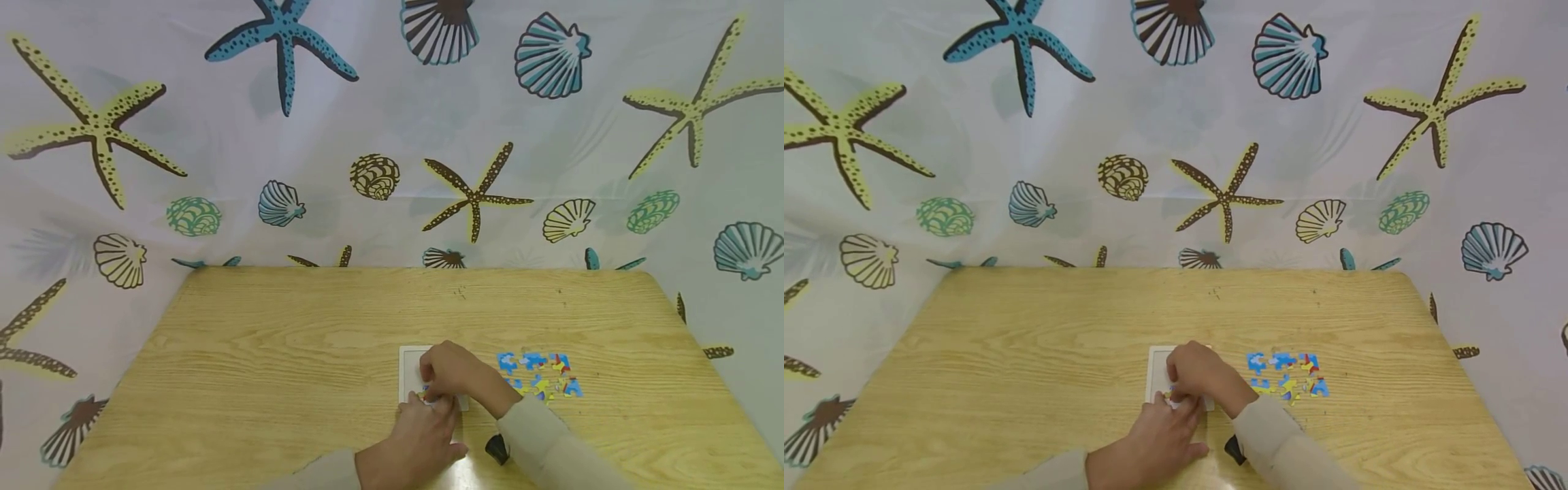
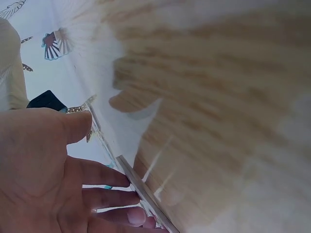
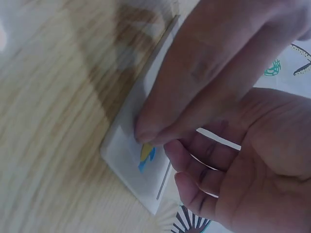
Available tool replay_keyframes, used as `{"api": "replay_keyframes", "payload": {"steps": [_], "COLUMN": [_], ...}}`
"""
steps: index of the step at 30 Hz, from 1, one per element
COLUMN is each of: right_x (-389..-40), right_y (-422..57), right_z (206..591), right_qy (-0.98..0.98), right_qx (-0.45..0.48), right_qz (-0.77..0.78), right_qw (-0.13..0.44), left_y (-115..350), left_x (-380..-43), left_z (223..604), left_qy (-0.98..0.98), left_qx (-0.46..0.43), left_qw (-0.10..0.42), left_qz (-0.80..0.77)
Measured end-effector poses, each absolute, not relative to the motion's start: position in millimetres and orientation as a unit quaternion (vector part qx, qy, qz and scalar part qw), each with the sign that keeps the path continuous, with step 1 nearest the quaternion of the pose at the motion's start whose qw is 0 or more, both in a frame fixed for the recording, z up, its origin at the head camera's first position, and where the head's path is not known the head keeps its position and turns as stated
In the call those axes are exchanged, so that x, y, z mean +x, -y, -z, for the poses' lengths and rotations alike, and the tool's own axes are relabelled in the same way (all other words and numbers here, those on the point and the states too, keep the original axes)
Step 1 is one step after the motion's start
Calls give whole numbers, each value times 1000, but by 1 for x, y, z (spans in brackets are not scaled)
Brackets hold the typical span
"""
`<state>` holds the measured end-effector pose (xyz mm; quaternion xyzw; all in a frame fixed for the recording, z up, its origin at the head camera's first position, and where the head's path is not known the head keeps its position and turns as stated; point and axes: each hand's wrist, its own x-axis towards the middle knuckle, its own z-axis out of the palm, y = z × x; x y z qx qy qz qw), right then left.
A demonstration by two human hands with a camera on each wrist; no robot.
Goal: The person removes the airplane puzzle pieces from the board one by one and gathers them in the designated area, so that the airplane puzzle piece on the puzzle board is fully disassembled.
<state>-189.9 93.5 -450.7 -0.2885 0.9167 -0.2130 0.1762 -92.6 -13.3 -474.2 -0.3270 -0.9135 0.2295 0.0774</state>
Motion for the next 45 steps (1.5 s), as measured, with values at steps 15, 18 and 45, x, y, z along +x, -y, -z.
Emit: {"api": "replay_keyframes", "payload": {"steps": [15,18,45], "right_x": [-185,-184,-180], "right_y": [-86,-85,-81], "right_z": [445,445,450], "right_qy": [-934,-935,-938], "right_qx": [-284,-280,-286], "right_qz": [145,139,141], "right_qw": [164,167,139], "left_y": [13,14,16], "left_x": [-94,-94,-96], "left_z": [472,471,469], "left_qy": [886,881,870], "left_qx": [-359,-368,-389], "left_qw": [67,62,48], "left_qz": [-285,-291,-299]}}
